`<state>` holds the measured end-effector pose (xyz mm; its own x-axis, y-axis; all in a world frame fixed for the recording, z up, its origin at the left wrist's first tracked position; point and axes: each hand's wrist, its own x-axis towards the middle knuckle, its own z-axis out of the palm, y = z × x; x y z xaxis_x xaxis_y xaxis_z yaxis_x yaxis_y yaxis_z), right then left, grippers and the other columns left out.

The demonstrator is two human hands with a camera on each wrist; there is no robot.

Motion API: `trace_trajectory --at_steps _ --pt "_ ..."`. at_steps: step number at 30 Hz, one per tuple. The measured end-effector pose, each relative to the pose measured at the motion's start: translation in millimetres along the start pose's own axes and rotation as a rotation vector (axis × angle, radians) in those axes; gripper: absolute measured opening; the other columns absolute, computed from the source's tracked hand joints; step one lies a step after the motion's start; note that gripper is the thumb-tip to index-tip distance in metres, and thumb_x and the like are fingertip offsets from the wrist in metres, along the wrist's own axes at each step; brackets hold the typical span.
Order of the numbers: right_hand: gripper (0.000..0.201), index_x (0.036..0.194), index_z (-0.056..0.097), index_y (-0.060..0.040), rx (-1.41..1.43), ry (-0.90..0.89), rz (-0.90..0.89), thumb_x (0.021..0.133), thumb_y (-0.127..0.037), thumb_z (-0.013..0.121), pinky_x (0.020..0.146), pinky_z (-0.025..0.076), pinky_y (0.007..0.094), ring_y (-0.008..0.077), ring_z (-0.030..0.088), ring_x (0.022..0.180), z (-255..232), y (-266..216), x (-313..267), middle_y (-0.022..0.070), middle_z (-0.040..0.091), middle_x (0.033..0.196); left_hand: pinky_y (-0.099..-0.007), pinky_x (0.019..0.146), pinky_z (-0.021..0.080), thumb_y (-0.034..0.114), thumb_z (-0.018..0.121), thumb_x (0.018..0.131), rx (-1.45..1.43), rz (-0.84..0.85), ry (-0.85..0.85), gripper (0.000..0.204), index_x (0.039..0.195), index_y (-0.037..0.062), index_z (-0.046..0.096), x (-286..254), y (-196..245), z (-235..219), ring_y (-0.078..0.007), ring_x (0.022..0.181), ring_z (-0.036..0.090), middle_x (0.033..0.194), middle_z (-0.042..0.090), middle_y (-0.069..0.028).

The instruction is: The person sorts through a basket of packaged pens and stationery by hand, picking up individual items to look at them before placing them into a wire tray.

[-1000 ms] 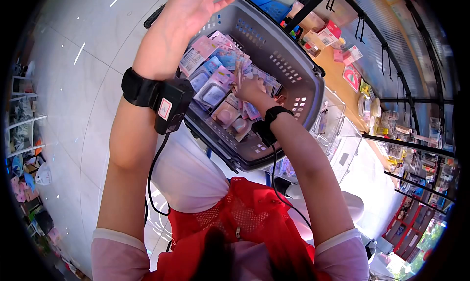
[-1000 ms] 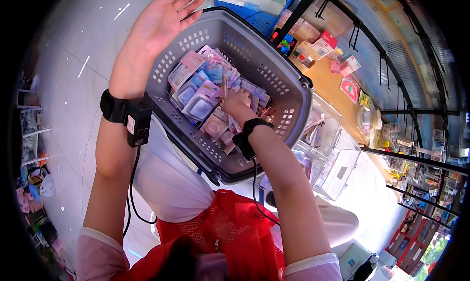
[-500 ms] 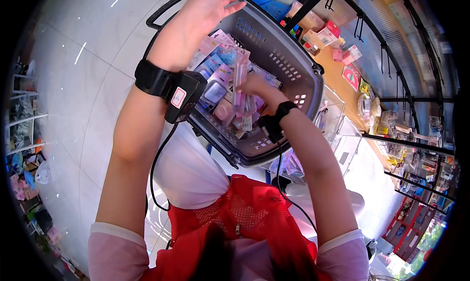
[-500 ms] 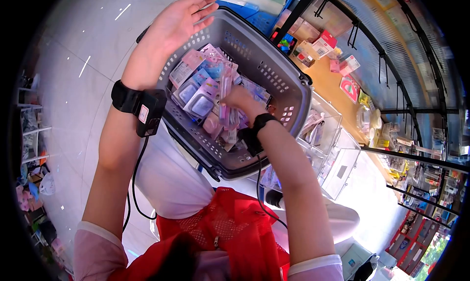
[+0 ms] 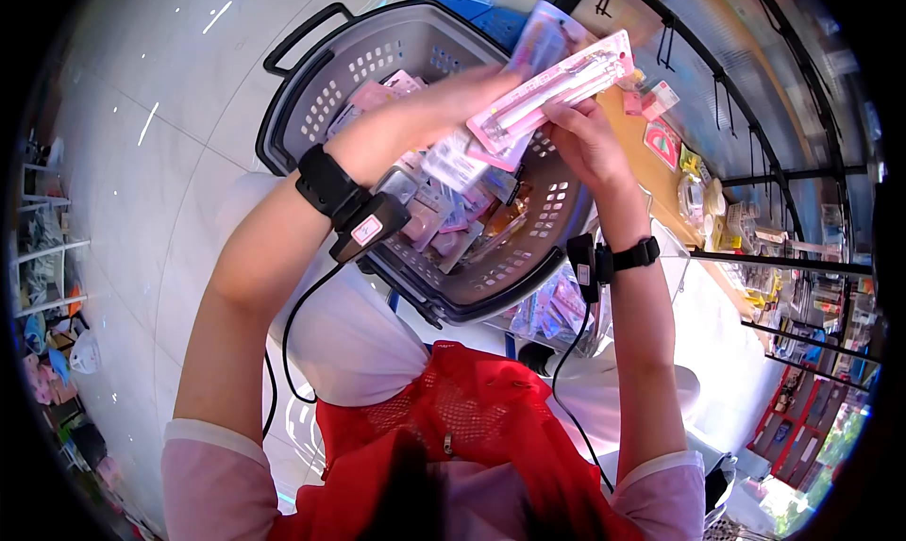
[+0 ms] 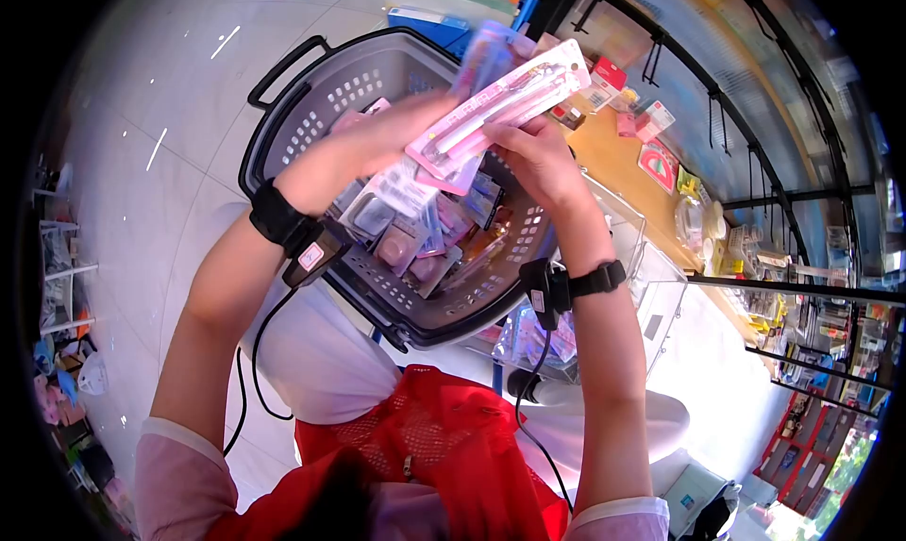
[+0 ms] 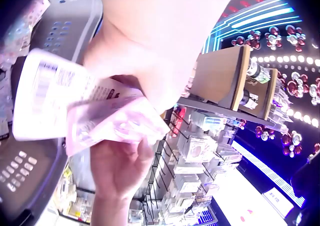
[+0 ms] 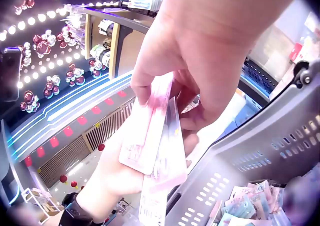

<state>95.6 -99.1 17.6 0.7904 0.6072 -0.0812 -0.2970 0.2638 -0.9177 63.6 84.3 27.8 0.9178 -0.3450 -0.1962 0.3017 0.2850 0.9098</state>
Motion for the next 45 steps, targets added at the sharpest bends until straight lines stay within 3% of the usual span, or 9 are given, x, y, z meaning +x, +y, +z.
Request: trace_trajectory --at_steps 1,11,17,24,27,33,35,41,45 --pt "0.025 0.100 0.055 0.0031 0.010 0.025 -0.019 0.078 -0.008 0.058 0.082 0.042 0.0308 0.0166 0.056 0.088 -1.2 -3.4 -5.4 0.0081 0.059 0.096 -0.0249 0.078 0.046 0.039 0.044 0.089 -0.113 -0.078 -0.135 0.045 0.116 0.0033 0.047 -0.2 -4.1 5.3 -0.0101 0.092 0.055 0.104 0.055 -0.0056" --pt "0.024 0.102 0.048 0.0030 0.011 0.249 -0.052 0.080 -0.006 0.049 0.079 0.047 0.0316 0.0175 0.058 0.083 -36.0 -27.2 -63.1 0.0097 0.058 0.094 -0.0276 0.077 0.044 0.021 0.060 0.081 0.043 0.035 0.094 0.034 0.107 0.0009 0.053 -0.4 -22.6 18.8 -0.0118 0.087 0.054 0.097 0.058 -0.0053" --pt "0.029 0.105 0.048 0.0019 -0.184 0.216 0.044 0.078 -0.006 0.051 0.075 0.043 0.0268 0.0128 0.054 0.084 -4.5 1.6 -53.5 0.0066 0.057 0.094 -0.0260 0.074 0.045 0.015 0.062 0.079 0.178 0.078 0.150 0.030 0.104 0.0011 0.055 0.5 -32.6 24.3 -0.0116 0.087 0.056 0.097 0.059 -0.0061" --pt "0.034 0.107 0.042 0.0023 -0.059 0.523 -0.020 0.081 -0.016 0.054 0.080 0.040 0.0281 0.0152 0.050 0.090 20.1 41.4 -27.4 0.0089 0.053 0.094 -0.0254 0.070 0.044 0.022 0.057 0.084 0.314 0.119 0.302 0.028 0.102 0.0006 0.055 1.0 -35.8 21.4 -0.0092 0.081 0.055 0.093 0.060 -0.0044" --pt "0.035 0.104 0.043 0.0018 -0.579 0.585 -0.030 0.081 -0.021 0.057 0.077 0.042 0.0275 0.0151 0.051 0.086 17.2 55.9 -16.6 0.0089 0.053 0.092 -0.0258 0.070 0.043 0.026 0.053 0.086 0.430 0.154 0.332 0.031 0.102 0.0007 0.056 5.0 -42.6 17.4 -0.0089 0.080 0.054 0.091 0.060 -0.0059" --pt "0.032 0.092 0.052 0.0001 -0.079 0.427 0.070 0.083 -0.030 0.058 0.063 0.044 0.0243 0.0088 0.053 0.067 10.2 50.2 -21.1 0.0025 0.056 0.076 -0.0290 0.065 0.047 0.040 0.046 0.087 -0.067 0.047 0.469 0.043 0.099 0.0001 0.055 6.7 -29.3 15.4 -0.0135 0.075 0.058 0.085 0.060 -0.0073" --pt "0.030 0.093 0.052 -0.0004 0.177 0.391 0.106 0.085 -0.029 0.054 0.060 0.046 0.0252 0.0100 0.055 0.065 6.4 38.2 -29.9 0.0034 0.057 0.077 -0.0285 0.056 0.045 0.052 0.041 0.085 -0.354 0.079 0.552 0.048 0.086 0.0057 0.055 4.5 -12.0 16.1 -0.0148 0.064 0.055 0.065 0.054 -0.0019" --pt "0.037 0.107 0.050 -0.0016 0.346 0.141 0.204 0.088 -0.032 0.046 0.075 0.048 0.0335 0.0187 0.059 0.082 7.4 28.7 -55.1 0.0102 0.059 0.093 -0.0220 0.047 0.030 0.031 0.043 0.082 -0.874 0.376 -0.273 0.026 0.073 0.0069 0.047 8.8 -24.4 -26.3 -0.0101 0.047 0.034 0.051 0.033 0.0018" --pt "0.037 0.109 0.044 0.0009 0.361 -0.046 0.180 0.085 -0.025 0.054 0.079 0.047 0.0297 0.0145 0.057 0.086 28.6 35.0 -52.8 0.0073 0.056 0.096 -0.0214 0.045 0.029 0.024 0.041 0.082 -0.883 0.381 -0.230 0.022 0.078 0.0049 0.050 8.5 -25.7 -15.1 -0.0094 0.045 0.032 0.051 0.030 0.0019"
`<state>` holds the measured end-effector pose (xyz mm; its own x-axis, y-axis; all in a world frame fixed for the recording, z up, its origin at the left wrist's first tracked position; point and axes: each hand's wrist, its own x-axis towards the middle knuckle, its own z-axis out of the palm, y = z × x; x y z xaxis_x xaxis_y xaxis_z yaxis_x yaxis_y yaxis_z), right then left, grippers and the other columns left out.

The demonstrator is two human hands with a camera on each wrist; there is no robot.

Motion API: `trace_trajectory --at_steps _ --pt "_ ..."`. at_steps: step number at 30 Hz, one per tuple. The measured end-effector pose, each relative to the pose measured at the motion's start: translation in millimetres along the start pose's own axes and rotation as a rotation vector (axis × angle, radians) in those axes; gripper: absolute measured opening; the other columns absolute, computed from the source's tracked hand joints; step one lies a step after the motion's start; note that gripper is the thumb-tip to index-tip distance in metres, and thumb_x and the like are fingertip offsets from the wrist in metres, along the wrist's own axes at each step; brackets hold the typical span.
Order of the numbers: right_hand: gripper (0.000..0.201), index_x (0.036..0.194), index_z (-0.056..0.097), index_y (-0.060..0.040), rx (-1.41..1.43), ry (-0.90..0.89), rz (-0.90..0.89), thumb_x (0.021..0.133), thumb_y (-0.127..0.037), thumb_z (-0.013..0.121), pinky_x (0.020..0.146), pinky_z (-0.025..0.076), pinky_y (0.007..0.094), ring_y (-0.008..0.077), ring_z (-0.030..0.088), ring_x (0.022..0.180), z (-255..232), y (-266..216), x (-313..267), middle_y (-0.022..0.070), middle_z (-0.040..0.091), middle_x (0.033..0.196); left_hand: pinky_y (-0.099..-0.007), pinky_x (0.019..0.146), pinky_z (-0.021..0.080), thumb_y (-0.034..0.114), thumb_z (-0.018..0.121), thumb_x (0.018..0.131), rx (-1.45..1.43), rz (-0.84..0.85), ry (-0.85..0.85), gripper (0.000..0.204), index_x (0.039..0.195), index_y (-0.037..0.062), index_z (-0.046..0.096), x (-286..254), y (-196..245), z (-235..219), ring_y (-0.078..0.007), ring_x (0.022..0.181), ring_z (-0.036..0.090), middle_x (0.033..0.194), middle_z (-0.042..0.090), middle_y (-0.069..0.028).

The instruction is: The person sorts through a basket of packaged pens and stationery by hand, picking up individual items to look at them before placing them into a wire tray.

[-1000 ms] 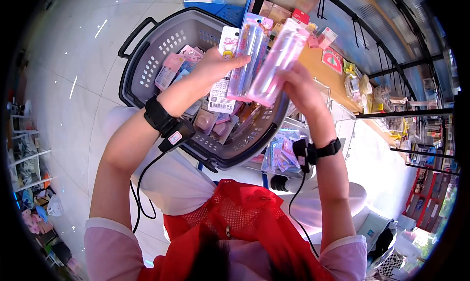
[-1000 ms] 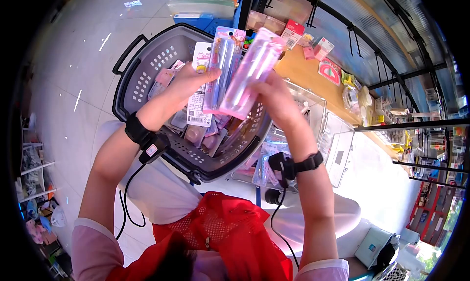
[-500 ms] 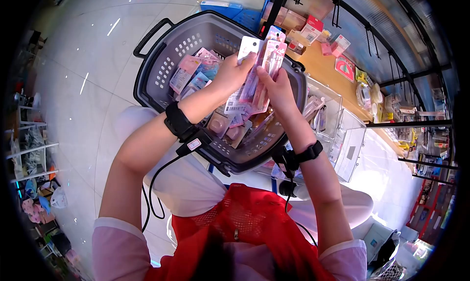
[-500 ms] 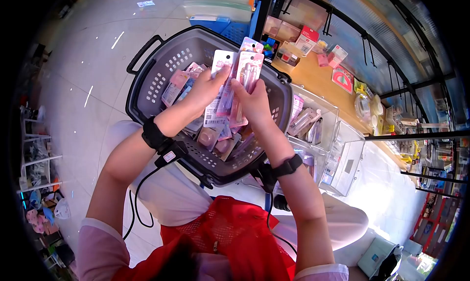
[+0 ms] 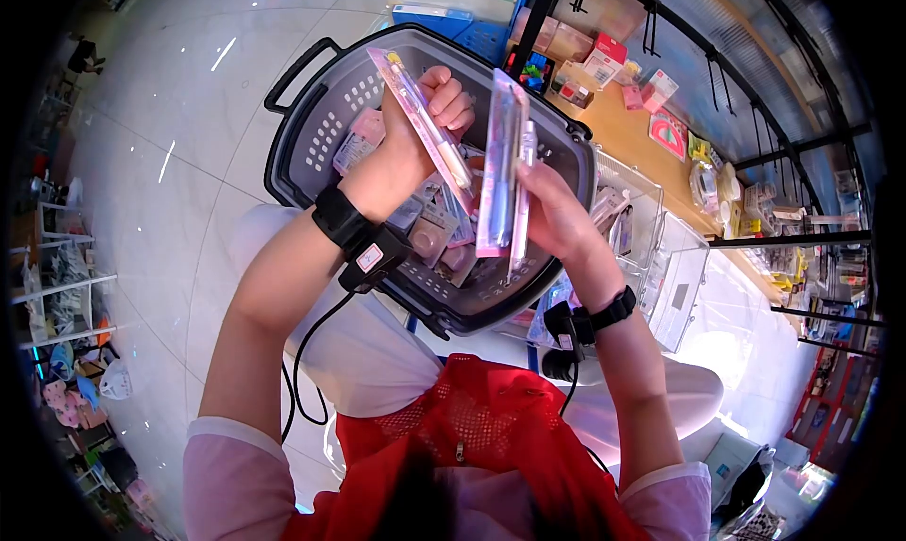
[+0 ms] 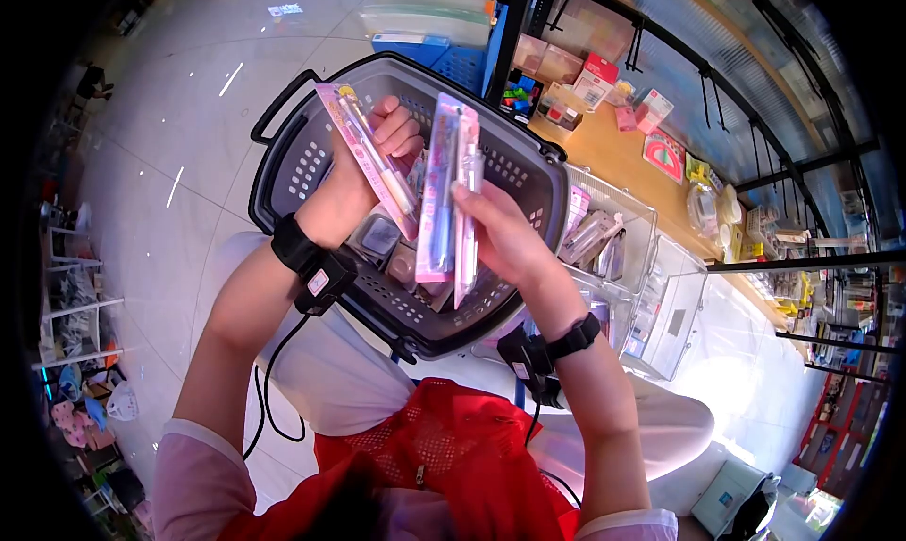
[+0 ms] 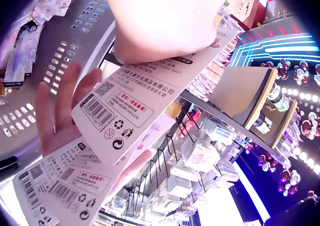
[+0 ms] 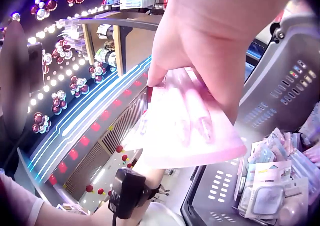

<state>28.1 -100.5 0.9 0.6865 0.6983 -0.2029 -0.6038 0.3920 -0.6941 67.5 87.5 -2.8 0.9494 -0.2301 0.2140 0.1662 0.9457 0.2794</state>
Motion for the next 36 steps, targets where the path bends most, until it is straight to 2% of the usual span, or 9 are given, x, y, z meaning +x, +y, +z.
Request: trace_trajectory --at_steps 3,4,7,10,16,19,23,28,36 --pt "0.037 0.110 0.044 0.0007 -0.123 0.009 -0.010 0.083 -0.022 0.057 0.075 0.047 0.0256 0.0101 0.057 0.083 20.2 4.0 3.7 0.0049 0.056 0.096 -0.0248 0.044 0.037 0.040 0.035 0.084 0.177 0.048 0.315 0.038 0.074 0.0075 0.053 -0.4 -5.7 8.2 -0.0128 0.044 0.039 0.050 0.039 -0.0006" --pt "0.036 0.109 0.045 0.0008 -0.167 0.040 -0.005 0.082 -0.021 0.058 0.074 0.047 0.0249 0.0094 0.057 0.082 25.5 4.5 5.0 0.0043 0.056 0.095 -0.0262 0.050 0.043 0.043 0.037 0.086 0.279 0.070 0.602 0.039 0.078 0.0090 0.054 3.6 -10.5 14.7 -0.0142 0.050 0.047 0.057 0.047 -0.0009" --pt "0.033 0.104 0.048 0.0008 -0.246 0.201 -0.083 0.081 -0.019 0.061 0.070 0.048 0.0246 0.0095 0.058 0.076 24.2 4.0 8.7 0.0047 0.058 0.089 -0.0323 0.067 0.048 0.044 0.034 0.088 0.365 -0.048 0.465 0.038 0.089 0.0102 0.052 4.1 -14.3 28.2 -0.0173 0.075 0.057 0.082 0.056 -0.0032" --pt "0.030 0.099 0.050 0.0013 -0.291 0.363 -0.143 0.080 -0.019 0.061 0.066 0.047 0.0245 0.0094 0.058 0.072 14.2 -0.4 11.0 0.0060 0.059 0.087 -0.0351 0.086 0.041 0.039 0.039 0.089 0.304 -0.196 0.372 0.042 0.113 0.0055 0.047 -3.0 -12.9 35.3 -0.0190 0.102 0.051 0.108 0.054 -0.0096" --pt "0.024 0.090 0.051 -0.0002 -0.361 0.522 -0.309 0.080 -0.020 0.061 0.048 0.043 0.0202 0.0081 0.055 0.055 0.1 -4.4 6.3 0.0042 0.058 0.074 -0.0346 0.089 0.040 0.013 0.045 0.088 0.519 -0.171 0.172 0.034 0.120 0.0016 0.040 -2.4 -19.1 32.3 -0.0204 0.106 0.049 0.116 0.049 -0.0112" --pt "0.022 0.083 0.050 -0.0022 -0.329 0.631 -0.415 0.080 -0.021 0.061 0.032 0.031 0.0185 0.0071 0.045 0.036 -16.3 -15.4 7.0 0.0026 0.055 0.061 -0.0348 0.090 0.040 0.016 0.045 0.089 0.563 -0.175 0.214 0.035 0.120 0.0021 0.040 -2.2 -18.0 30.7 -0.0199 0.106 0.049 0.118 0.049 -0.0117" --pt "0.024 0.090 0.050 -0.0010 -0.423 0.541 -0.487 0.079 -0.019 0.062 0.044 0.040 0.0195 0.0068 0.051 0.051 -9.0 -34.7 0.6 0.0028 0.057 0.070 -0.0334 0.086 0.043 0.023 0.046 0.089 0.710 -0.252 0.308 0.035 0.117 0.0030 0.044 -2.2 -21.1 25.1 -0.0175 0.101 0.053 0.113 0.052 -0.0092" --pt "0.032 0.097 0.051 0.0004 -0.736 0.446 -0.443 0.075 -0.016 0.067 0.065 0.045 0.0229 0.0076 0.054 0.071 7.9 -37.6 7.0 0.0041 0.060 0.080 -0.0314 0.083 0.044 0.034 0.043 0.090 0.569 -0.284 0.350 0.039 0.116 0.0055 0.044 -10.0 -35.3 29.8 -0.0151 0.096 0.054 0.108 0.053 -0.0065" --pt "0.032 0.095 0.053 0.0015 -0.724 0.624 -0.498 0.074 -0.017 0.068 0.062 0.045 0.0230 0.0081 0.055 0.069 7.7 -27.6 15.7 0.0051 0.060 0.081 -0.0311 0.084 0.044 0.028 0.050 0.087 0.596 -0.297 0.247 0.037 0.114 0.0039 0.044 -18.3 -43.3 24.9 -0.0137 0.097 0.052 0.107 0.053 -0.0057"
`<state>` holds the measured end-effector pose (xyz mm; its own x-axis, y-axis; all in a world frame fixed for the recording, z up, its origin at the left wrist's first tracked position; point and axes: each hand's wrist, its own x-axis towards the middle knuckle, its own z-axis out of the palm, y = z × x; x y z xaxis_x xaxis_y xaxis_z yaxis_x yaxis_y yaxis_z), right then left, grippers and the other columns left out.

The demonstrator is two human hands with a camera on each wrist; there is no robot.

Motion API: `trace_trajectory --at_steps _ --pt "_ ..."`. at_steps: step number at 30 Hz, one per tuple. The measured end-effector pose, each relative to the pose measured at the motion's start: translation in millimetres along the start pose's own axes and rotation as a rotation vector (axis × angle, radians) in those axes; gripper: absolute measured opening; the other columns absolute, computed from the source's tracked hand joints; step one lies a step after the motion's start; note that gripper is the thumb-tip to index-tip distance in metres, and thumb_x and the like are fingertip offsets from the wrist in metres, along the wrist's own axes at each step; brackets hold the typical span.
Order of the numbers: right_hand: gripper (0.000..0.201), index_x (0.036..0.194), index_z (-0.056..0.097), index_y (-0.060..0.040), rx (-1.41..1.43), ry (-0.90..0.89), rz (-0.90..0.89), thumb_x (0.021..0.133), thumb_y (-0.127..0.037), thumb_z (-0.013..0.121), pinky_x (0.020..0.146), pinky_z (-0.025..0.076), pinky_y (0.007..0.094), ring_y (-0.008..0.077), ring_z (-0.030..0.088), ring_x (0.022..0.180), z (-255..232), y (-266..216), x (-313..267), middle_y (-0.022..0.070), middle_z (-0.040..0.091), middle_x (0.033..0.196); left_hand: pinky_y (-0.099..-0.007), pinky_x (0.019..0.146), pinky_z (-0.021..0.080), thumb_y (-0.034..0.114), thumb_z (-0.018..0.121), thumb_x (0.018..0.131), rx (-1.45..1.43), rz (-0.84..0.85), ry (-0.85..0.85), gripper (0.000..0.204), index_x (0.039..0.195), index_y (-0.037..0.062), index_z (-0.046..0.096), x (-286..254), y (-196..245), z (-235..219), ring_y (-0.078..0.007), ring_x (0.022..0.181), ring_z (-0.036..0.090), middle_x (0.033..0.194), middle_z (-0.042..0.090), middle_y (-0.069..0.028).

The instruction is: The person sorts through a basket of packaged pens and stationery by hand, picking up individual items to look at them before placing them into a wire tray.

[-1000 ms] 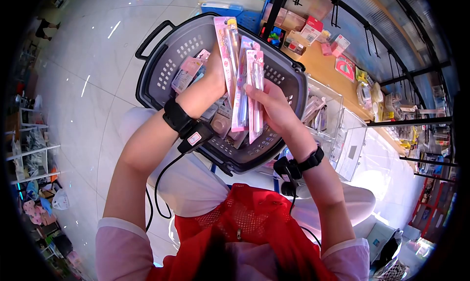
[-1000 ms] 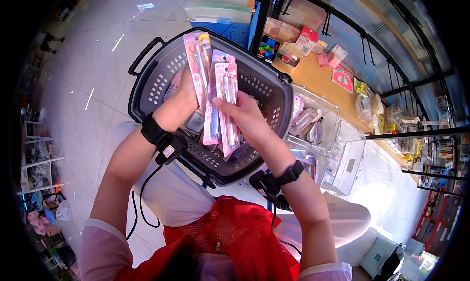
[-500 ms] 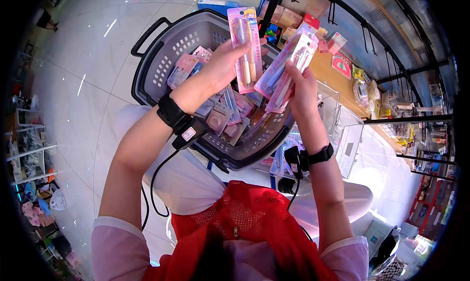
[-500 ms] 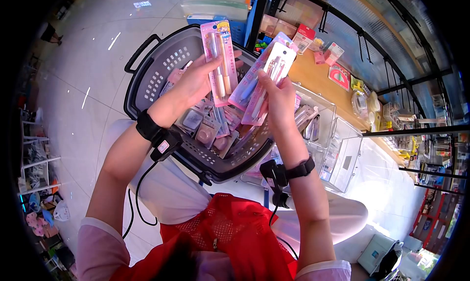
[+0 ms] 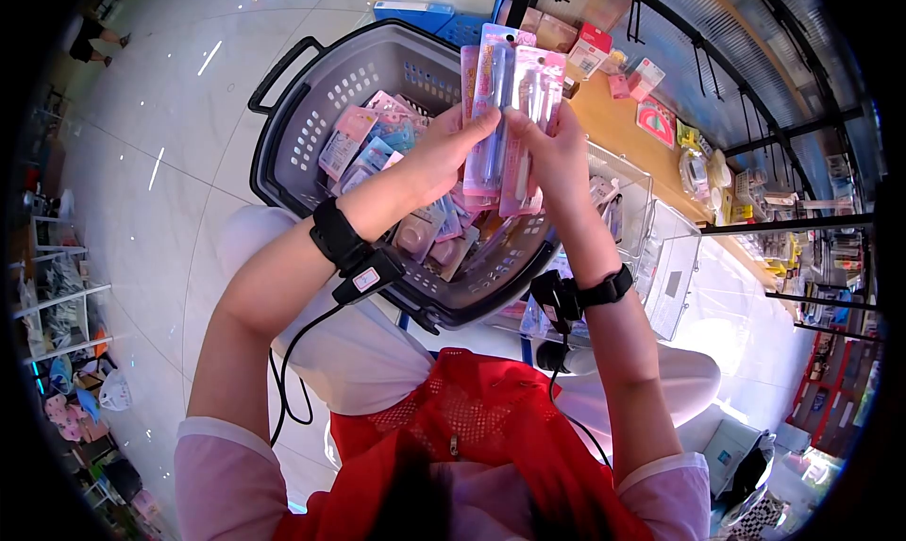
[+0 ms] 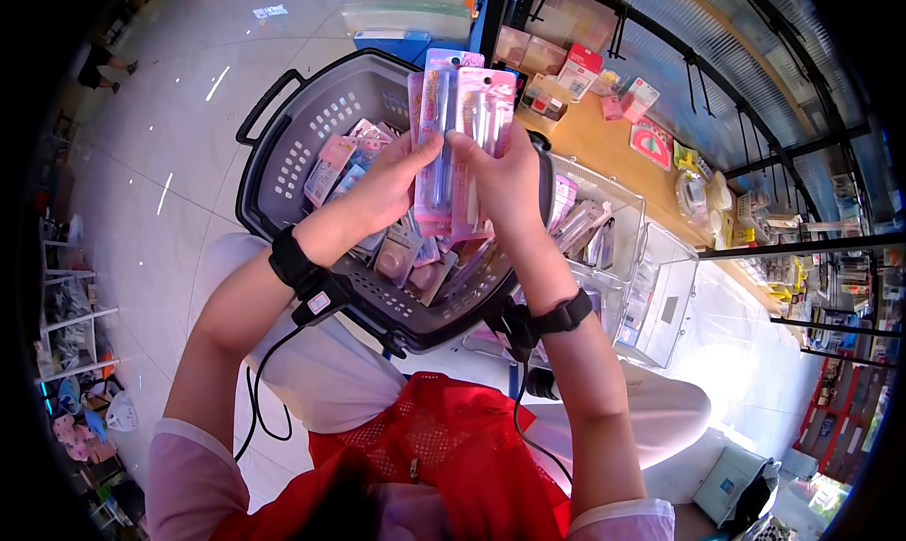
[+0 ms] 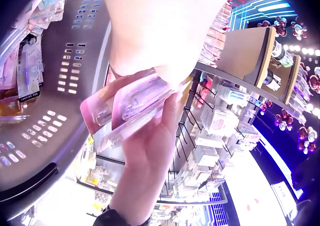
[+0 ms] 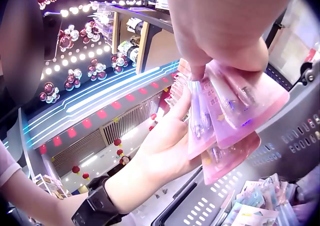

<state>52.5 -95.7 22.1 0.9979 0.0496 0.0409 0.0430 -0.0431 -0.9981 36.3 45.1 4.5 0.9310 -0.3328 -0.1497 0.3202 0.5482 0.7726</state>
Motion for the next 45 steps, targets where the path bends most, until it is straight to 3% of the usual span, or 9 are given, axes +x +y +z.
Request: trace_trajectory --at_steps 7,10,15,21,28,33,40,44,45 --pt "0.017 0.099 0.049 -0.0006 0.451 0.049 0.079 0.088 -0.013 0.047 0.062 0.045 0.0225 0.0086 0.054 0.069 -31.8 2.3 13.8 0.0026 0.055 0.081 -0.0302 0.081 0.044 0.023 0.055 0.085 0.027 0.106 0.021 0.035 0.113 0.0034 0.045 0.7 0.1 2.0 -0.0126 0.094 0.053 0.103 0.055 -0.0037" --pt "0.020 0.104 0.047 0.0000 0.487 -0.114 0.059 0.088 -0.011 0.045 0.069 0.045 0.0245 0.0102 0.055 0.076 -35.9 -13.0 10.9 0.0046 0.055 0.087 -0.0297 0.081 0.044 0.019 0.056 0.084 0.048 0.105 0.051 0.033 0.112 0.0033 0.046 0.7 -0.4 -1.0 -0.0124 0.093 0.053 0.103 0.055 -0.0039" --pt "0.024 0.100 0.049 0.0003 0.205 -0.112 0.023 0.081 -0.012 0.058 0.065 0.042 0.0210 0.0069 0.052 0.072 -11.9 -11.0 1.6 0.0028 0.057 0.084 -0.0290 0.078 0.047 0.012 0.055 0.084 0.011 0.072 0.065 0.029 0.111 0.0038 0.047 -3.3 -3.8 7.1 -0.0142 0.092 0.056 0.103 0.057 -0.0065" --pt "0.024 0.100 0.049 -0.0007 0.277 -0.051 -0.013 0.083 -0.015 0.057 0.064 0.041 0.0210 0.0063 0.050 0.071 3.8 1.7 -2.7 0.0022 0.056 0.083 -0.0290 0.077 0.047 0.013 0.054 0.085 -0.049 0.029 0.088 0.027 0.110 0.0050 0.047 -5.8 -3.2 7.4 -0.0129 0.092 0.056 0.103 0.056 -0.0050" --pt "0.024 0.098 0.050 0.0002 0.419 -0.101 0.063 0.084 -0.019 0.056 0.061 0.042 0.0212 0.0062 0.051 0.068 3.4 8.5 -1.2 0.0020 0.056 0.081 -0.0281 0.077 0.047 0.020 0.054 0.085 0.097 0.033 0.136 0.029 0.109 0.0046 0.048 -6.8 1.1 5.4 -0.0127 0.092 0.056 0.100 0.057 -0.0050" --pt "0.023 0.094 0.051 -0.0001 0.369 -0.162 0.177 0.085 -0.021 0.056 0.054 0.041 0.0206 0.0060 0.051 0.062 -7.3 23.7 0.9 0.0013 0.056 0.076 -0.0284 0.079 0.045 0.032 0.045 0.089 0.145 -0.052 0.203 0.036 0.110 0.0038 0.048 -5.3 0.8 4.9 -0.0130 0.092 0.055 0.100 0.057 -0.0058" --pt "0.026 0.094 0.050 -0.0009 0.133 -0.191 0.135 0.084 -0.025 0.057 0.053 0.040 0.0206 0.0060 0.049 0.061 -7.5 16.1 -2.6 0.0021 0.055 0.075 -0.0284 0.079 0.044 0.044 0.042 0.088 0.088 0.042 0.257 0.047 0.113 0.0038 0.046 1.0 -10.8 0.4 -0.0133 0.093 0.054 0.104 0.054 -0.0071" --pt "0.030 0.100 0.044 0.0015 -0.055 -0.121 -0.077 0.082 -0.018 0.057 0.064 0.045 0.0278 0.0136 0.054 0.073 9.8 41.4 -4.3 0.0082 0.055 0.082 -0.0287 0.081 0.042 0.037 0.047 0.087 0.147 0.037 0.199 0.042 0.113 0.0046 0.043 0.1 -17.2 2.1 -0.0126 0.095 0.050 0.104 0.051 -0.0055" --pt "0.028 0.100 0.042 0.0024 -0.085 -0.116 -0.067 0.083 -0.015 0.056 0.069 0.044 0.0315 0.0203 0.056 0.076 12.0 36.5 -7.9 0.0138 0.055 0.086 -0.0291 0.083 0.041 0.033 0.047 0.088 0.202 0.032 0.181 0.040 0.116 0.0051 0.042 -1.3 -17.4 1.2 -0.0129 0.098 0.049 0.108 0.050 -0.0059"
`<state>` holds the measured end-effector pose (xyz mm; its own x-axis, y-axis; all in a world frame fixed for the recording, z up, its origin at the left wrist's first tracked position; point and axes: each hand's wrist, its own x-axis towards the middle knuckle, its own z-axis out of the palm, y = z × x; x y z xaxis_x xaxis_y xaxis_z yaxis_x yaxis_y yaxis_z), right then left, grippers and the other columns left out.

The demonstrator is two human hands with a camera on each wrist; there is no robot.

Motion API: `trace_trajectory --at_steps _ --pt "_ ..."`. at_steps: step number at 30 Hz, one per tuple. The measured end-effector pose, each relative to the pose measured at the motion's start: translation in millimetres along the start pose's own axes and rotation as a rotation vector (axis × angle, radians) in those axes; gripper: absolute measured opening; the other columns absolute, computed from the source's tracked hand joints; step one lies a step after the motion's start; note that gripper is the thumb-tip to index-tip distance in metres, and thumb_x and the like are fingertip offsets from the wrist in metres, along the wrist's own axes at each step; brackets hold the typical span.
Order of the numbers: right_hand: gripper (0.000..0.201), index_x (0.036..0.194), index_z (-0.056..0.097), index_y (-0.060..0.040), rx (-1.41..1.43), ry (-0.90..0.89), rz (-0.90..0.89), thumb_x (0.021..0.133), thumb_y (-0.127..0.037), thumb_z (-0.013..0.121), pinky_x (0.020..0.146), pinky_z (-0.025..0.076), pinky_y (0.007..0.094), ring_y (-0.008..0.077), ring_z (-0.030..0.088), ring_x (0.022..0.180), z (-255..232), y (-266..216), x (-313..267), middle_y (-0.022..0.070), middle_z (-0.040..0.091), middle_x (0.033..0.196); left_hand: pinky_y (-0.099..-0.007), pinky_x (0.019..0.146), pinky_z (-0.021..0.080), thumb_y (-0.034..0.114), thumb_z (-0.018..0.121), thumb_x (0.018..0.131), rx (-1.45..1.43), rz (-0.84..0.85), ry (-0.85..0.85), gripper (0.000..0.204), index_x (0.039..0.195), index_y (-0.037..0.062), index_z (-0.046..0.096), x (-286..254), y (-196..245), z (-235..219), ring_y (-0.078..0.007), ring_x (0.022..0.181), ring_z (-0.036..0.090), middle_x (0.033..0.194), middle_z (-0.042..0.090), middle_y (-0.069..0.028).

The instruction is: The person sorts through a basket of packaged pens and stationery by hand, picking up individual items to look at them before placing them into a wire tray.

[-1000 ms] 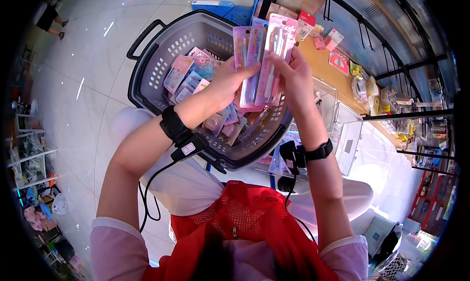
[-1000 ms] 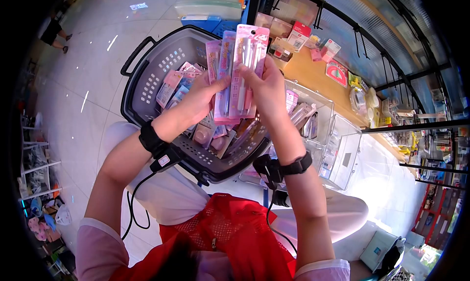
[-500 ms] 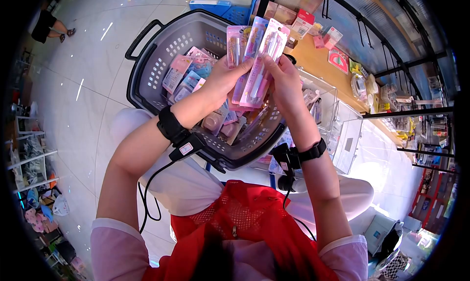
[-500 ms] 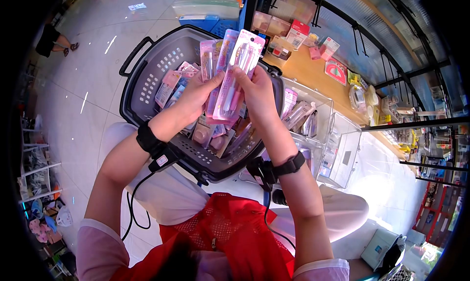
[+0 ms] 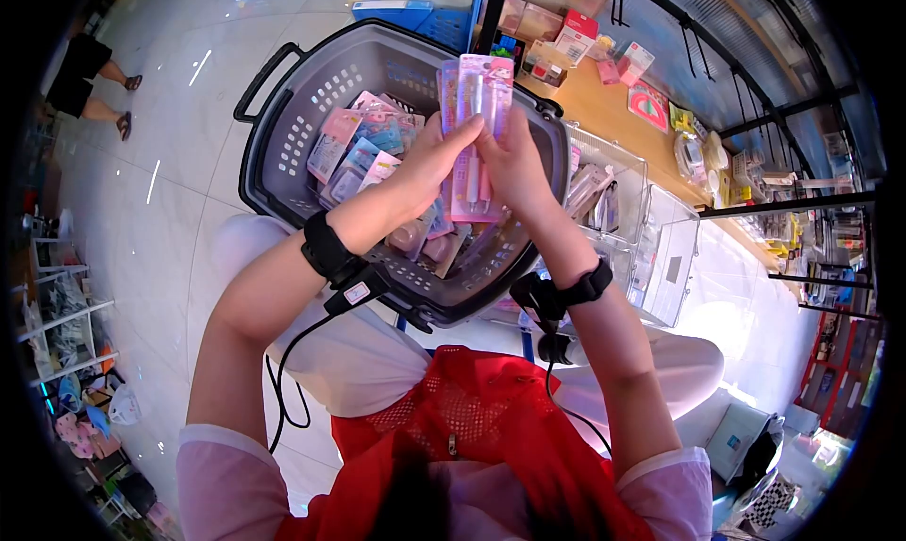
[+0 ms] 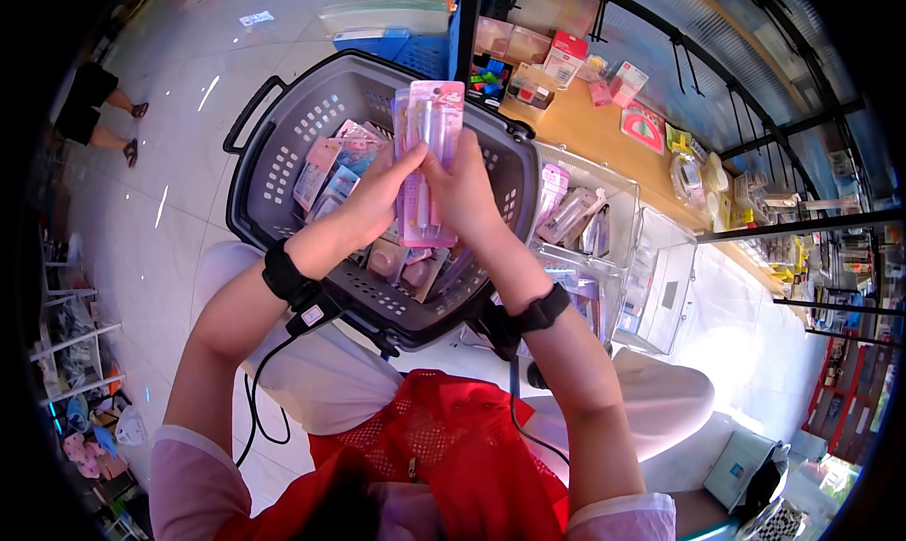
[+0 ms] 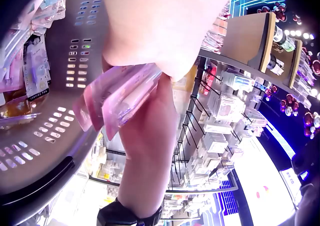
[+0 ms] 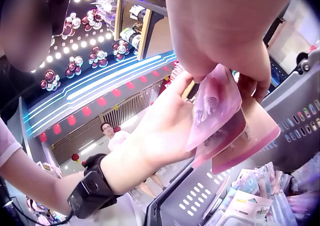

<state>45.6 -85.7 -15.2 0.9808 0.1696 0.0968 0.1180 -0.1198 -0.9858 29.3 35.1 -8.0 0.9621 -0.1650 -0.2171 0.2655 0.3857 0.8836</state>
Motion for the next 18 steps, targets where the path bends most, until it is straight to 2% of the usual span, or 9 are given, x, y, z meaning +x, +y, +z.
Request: trace_trajectory --at_steps 1,3,4,7,8,9,14,15,18 --pt "0.031 0.108 0.039 0.0024 -0.121 -0.014 -0.080 0.084 -0.013 0.051 0.076 0.043 0.0354 0.0302 0.056 0.088 1.8 13.1 2.9 0.0201 0.054 0.095 -0.0295 0.085 0.040 0.030 0.047 0.088 0.055 0.001 -0.023 0.039 0.118 0.0056 0.040 -1.1 0.0 -0.2 -0.0133 0.102 0.048 0.111 0.049 -0.0063" --pt "0.040 0.119 0.032 0.0011 -0.018 -0.062 -0.109 0.085 -0.012 0.048 0.082 0.041 0.0378 0.0371 0.051 0.100 5.0 13.1 -2.7 0.0254 0.049 0.106 -0.0286 0.085 0.039 0.027 0.050 0.087 0.053 -0.018 -0.002 0.038 0.118 0.0052 0.041 -3.2 -0.1 -1.1 -0.0132 0.101 0.049 0.109 0.050 -0.0058" --pt "0.047 0.127 0.024 -0.0020 -0.015 -0.098 -0.105 0.086 -0.012 0.046 0.085 0.040 0.0375 0.0371 0.049 0.105 3.5 8.7 -5.9 0.0260 0.047 0.113 -0.0286 0.085 0.039 0.027 0.049 0.087 0.068 -0.016 0.021 0.038 0.117 0.0051 0.041 -3.3 -1.2 -2.0 -0.0134 0.101 0.049 0.109 0.051 -0.0059" --pt "0.072 0.130 0.013 0.0078 -0.124 -0.147 0.005 0.081 -0.022 0.056 0.089 0.038 0.0364 0.0357 0.048 0.107 -0.7 3.6 -12.4 0.0315 0.043 0.115 -0.0280 0.082 0.040 0.030 0.049 0.088 0.041 0.031 0.116 0.037 0.114 0.0041 0.043 -4.0 -1.8 1.8 -0.0129 0.097 0.050 0.104 0.053 -0.0056" --pt "0.087 0.129 0.009 0.0124 -0.174 -0.179 0.052 0.074 -0.028 0.064 0.088 0.040 0.0348 0.0351 0.051 0.103 -4.5 -1.4 -16.7 0.0337 0.045 0.111 -0.0275 0.080 0.041 0.031 0.049 0.087 -0.016 0.039 0.137 0.037 0.111 0.0036 0.044 -4.3 -0.4 3.3 -0.0119 0.094 0.051 0.101 0.053 -0.0052" --pt "0.095 0.129 0.010 0.0117 -0.127 -0.219 0.218 0.068 -0.031 0.068 0.084 0.043 0.0338 0.0343 0.055 0.098 -8.7 -15.5 -22.0 0.0323 0.050 0.105 -0.0271 0.079 0.041 0.032 0.049 0.087 -0.073 0.046 0.158 0.037 0.109 0.0032 0.045 -5.1 1.8 5.3 -0.0109 0.092 0.051 0.099 0.054 -0.0048" --pt "0.073 0.114 0.037 0.0109 -0.143 -0.265 0.155 0.062 -0.030 0.069 0.073 0.047 0.0321 0.0313 0.060 0.083 -32.3 -4.4 -21.7 0.0240 0.058 0.089 -0.0307 0.088 0.037 0.031 0.042 0.090 0.124 -0.016 0.008 0.045 0.123 0.0011 0.034 -3.9 -2.1 4.5 -0.0173 0.104 0.047 0.114 0.048 -0.0104" --pt "0.057 0.103 0.045 0.0086 -0.097 -0.247 0.203 0.063 -0.025 0.068 0.069 0.047 0.0315 0.0263 0.060 0.076 -44.4 -14.3 -21.3 0.0188 0.059 0.087 -0.0311 0.088 0.037 0.031 0.041 0.090 0.150 0.008 -0.034 0.046 0.124 0.0011 0.033 -4.5 0.0 6.3 -0.0178 0.105 0.046 0.115 0.047 -0.0109" --pt "0.045 0.103 0.046 0.0055 0.266 -0.020 0.269 0.070 -0.020 0.064 0.063 0.048 0.0282 0.0185 0.060 0.071 -91.3 -7.0 -17.5 0.0113 0.059 0.083 -0.0329 0.087 0.037 0.030 0.037 0.091 0.188 0.069 -0.117 0.046 0.127 0.0018 0.029 -6.8 13.2 9.1 -0.0193 0.105 0.045 0.120 0.044 -0.0123"
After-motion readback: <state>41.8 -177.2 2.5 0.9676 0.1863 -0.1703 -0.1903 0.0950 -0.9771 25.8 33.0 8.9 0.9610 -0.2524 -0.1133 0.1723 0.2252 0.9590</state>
